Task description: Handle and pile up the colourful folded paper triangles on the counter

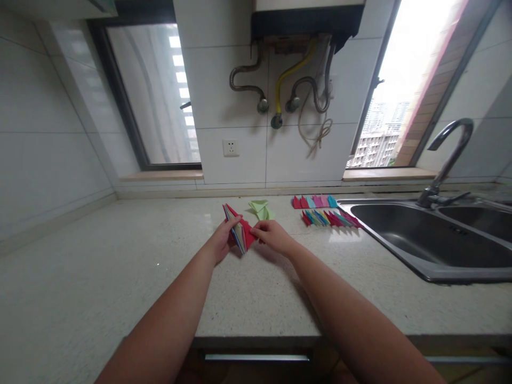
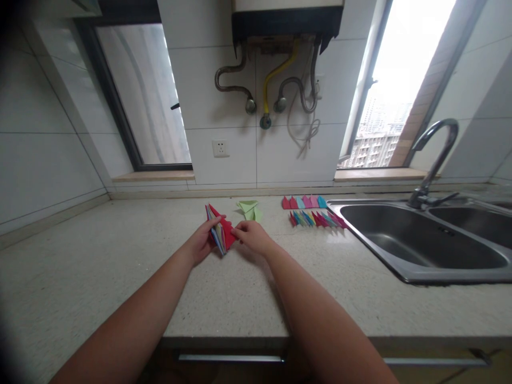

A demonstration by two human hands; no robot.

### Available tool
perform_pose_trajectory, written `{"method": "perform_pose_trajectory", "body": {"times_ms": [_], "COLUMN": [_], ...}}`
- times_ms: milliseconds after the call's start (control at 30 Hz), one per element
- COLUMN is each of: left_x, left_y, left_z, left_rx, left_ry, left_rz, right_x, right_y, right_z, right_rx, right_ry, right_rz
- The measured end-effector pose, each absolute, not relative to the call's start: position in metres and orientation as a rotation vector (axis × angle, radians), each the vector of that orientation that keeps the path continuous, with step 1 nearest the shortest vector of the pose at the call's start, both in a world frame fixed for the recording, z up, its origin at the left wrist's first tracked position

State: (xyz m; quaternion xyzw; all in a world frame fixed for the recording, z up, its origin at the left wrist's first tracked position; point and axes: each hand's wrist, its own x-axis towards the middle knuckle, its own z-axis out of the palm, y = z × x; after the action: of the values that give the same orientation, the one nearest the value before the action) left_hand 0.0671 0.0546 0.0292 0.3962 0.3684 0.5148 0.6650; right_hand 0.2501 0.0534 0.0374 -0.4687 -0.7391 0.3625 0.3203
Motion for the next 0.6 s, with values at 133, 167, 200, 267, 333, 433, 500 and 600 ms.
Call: {"method": "perform_pose_trajectory", "body": {"times_ms": [133,167,200,267,333,433,500,600], "left_x": [0.067,0.067,0.067,0.066,0.065,0.062,0.060,0.057], "left_y": [0.059,0.060,0.061,0.062,0.064,0.065,0.065,0.065], "left_z": [0.025,0.024,0.024,0.023,0.024,0.027,0.029,0.032], "left_rx": [0.898,0.899,0.902,0.909,0.896,0.841,0.813,0.796], "left_ry": [0.810,0.808,0.812,0.812,0.793,0.785,0.811,0.822], "left_rz": [1.176,1.172,1.167,1.172,1.191,1.223,1.237,1.244], "right_x": [0.252,0.254,0.256,0.259,0.263,0.264,0.263,0.261], "right_y": [0.054,0.055,0.056,0.060,0.064,0.070,0.072,0.072], "right_z": [0.038,0.038,0.037,0.037,0.039,0.046,0.050,0.051], "right_rx": [-1.250,-1.252,-1.249,-1.210,-1.131,-0.998,-0.918,-0.793], "right_ry": [-1.856,-1.835,-1.814,-1.746,-1.611,-1.280,-1.102,-1.063], "right_rz": [0.972,0.988,1.003,1.025,1.039,1.136,1.281,1.432]}}
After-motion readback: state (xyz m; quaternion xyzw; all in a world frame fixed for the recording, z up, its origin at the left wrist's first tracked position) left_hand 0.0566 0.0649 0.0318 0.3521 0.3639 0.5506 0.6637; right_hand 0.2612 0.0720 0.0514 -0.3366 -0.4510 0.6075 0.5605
